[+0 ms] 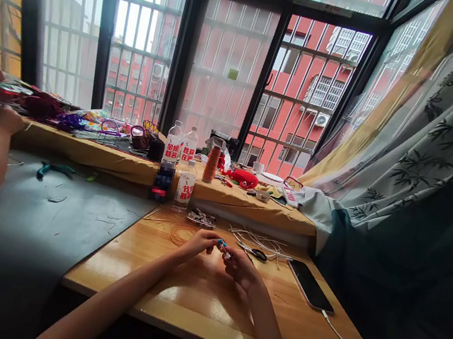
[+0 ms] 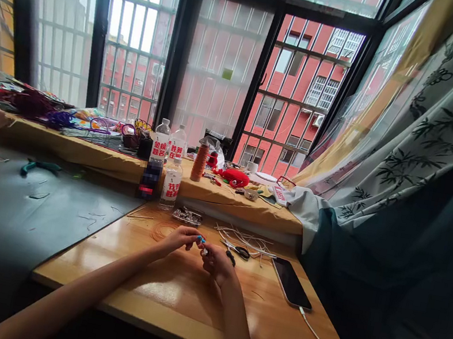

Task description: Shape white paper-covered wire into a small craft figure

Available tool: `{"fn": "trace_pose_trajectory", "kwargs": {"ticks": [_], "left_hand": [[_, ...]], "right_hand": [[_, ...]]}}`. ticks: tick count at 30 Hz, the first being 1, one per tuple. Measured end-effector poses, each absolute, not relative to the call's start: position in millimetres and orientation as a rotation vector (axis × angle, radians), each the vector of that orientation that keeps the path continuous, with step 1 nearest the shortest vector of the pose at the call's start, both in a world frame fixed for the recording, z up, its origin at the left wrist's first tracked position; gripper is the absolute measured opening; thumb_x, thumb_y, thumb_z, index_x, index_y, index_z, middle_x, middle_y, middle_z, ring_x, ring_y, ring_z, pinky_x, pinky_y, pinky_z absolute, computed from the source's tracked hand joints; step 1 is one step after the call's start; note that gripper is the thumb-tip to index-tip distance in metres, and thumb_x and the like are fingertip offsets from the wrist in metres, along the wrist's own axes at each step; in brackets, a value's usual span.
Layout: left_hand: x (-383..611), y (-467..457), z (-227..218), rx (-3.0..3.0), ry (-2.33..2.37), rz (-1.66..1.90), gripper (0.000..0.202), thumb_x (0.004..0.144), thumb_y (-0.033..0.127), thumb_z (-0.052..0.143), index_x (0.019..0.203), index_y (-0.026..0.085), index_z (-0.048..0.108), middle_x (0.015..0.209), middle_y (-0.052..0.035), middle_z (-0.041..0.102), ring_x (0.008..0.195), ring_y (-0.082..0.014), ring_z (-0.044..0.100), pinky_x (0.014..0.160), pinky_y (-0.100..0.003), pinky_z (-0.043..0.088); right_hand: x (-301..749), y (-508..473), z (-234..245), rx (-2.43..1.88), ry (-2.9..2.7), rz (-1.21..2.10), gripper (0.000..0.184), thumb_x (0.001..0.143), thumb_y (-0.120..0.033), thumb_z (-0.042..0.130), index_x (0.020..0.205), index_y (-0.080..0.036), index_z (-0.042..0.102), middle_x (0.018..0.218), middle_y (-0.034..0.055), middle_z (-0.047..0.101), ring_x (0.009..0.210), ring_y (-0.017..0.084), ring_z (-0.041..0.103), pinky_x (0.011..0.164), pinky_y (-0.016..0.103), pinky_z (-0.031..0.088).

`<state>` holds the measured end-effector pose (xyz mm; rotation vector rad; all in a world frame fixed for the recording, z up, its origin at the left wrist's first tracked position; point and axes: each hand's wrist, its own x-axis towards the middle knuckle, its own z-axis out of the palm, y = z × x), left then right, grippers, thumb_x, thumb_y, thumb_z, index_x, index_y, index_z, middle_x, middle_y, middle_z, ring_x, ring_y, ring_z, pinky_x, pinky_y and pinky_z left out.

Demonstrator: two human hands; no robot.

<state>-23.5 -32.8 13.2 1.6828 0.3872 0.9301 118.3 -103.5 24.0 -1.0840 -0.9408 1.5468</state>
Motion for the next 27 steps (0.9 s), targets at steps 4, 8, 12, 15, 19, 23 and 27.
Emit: {"fn": "trace_pose_trajectory", "kwargs": {"ticks": [4,8,12,15,19,23,27], "left_hand": [[-24.1,-32.1,13.9,1.665,0.385,0.947,0.027,0.066,0.035,0.056,0.073,0.011,0.064,0.061,-0.0017,0.057,0.045,-0.0059,0.041,0.044,-0.019,0.032],[-24.1,-31.1,13.0,1.679,0.393,0.959,0.027,0.066,0.035,0.056,0.074,0.011,0.064,0.061,-0.0018,0.057,0.045,-0.0058,0.040,0.044,-0.019,0.031],[-24.6,-33.0,13.8,1.689,0.400,0.973,0.027,0.066,0.035,0.055,0.073,0.011,0.064,0.061,-0.0021,0.058,0.046,-0.0060,0.040,0.044,-0.019,0.031],[-25.3,-34.7,15.3,1.699,0.406,0.988,0.027,0.066,0.036,0.056,0.071,0.011,0.063,0.059,-0.0015,0.056,0.045,-0.0061,0.040,0.044,-0.019,0.030],[-25.5,-34.9,15.3,1.710,0.421,0.987,0.026,0.065,0.037,0.057,0.069,0.012,0.061,0.057,0.0001,0.054,0.045,-0.0060,0.040,0.044,-0.019,0.031],[-23.9,-35.9,13.9,1.681,0.429,1.001,0.025,0.063,0.037,0.059,0.064,0.012,0.054,0.055,0.0022,0.051,0.044,-0.0054,0.039,0.042,-0.018,0.029],[-22.3,-38.7,14.0,1.656,0.414,1.006,0.029,0.060,0.038,0.062,0.060,0.014,0.046,0.055,0.0029,0.052,0.043,-0.0049,0.039,0.040,-0.018,0.029]], "right_hand": [[118.9,-103.9,24.4,-1.067,-0.946,1.559,0.014,0.066,-0.027,0.057,0.068,-0.013,0.055,0.046,-0.0073,0.038,0.035,0.001,0.021,0.033,0.015,0.012],[118.8,-104.5,25.2,-1.062,-0.960,1.561,0.013,0.065,-0.026,0.057,0.068,-0.013,0.055,0.045,-0.0081,0.036,0.035,0.001,0.020,0.034,0.016,0.012],[118.8,-104.6,25.2,-1.065,-0.977,1.555,0.013,0.064,-0.026,0.058,0.066,-0.014,0.054,0.046,-0.0078,0.038,0.035,0.001,0.020,0.034,0.016,0.012],[119.0,-104.6,24.6,-1.073,-0.984,1.546,0.013,0.064,-0.026,0.057,0.067,-0.014,0.055,0.047,-0.0075,0.038,0.035,0.001,0.020,0.034,0.016,0.012],[118.8,-104.2,24.2,-1.093,-0.984,1.532,0.014,0.064,-0.027,0.058,0.067,-0.014,0.055,0.048,-0.0073,0.039,0.036,0.001,0.022,0.035,0.017,0.013],[117.3,-104.5,24.6,-1.108,-0.991,1.513,0.014,0.064,-0.028,0.058,0.067,-0.014,0.055,0.046,-0.0079,0.038,0.035,0.001,0.020,0.035,0.018,0.012],[115.2,-106.3,25.4,-1.113,-1.005,1.493,0.017,0.063,-0.029,0.059,0.065,-0.013,0.054,0.046,-0.0077,0.038,0.035,0.000,0.020,0.035,0.017,0.011]]}}
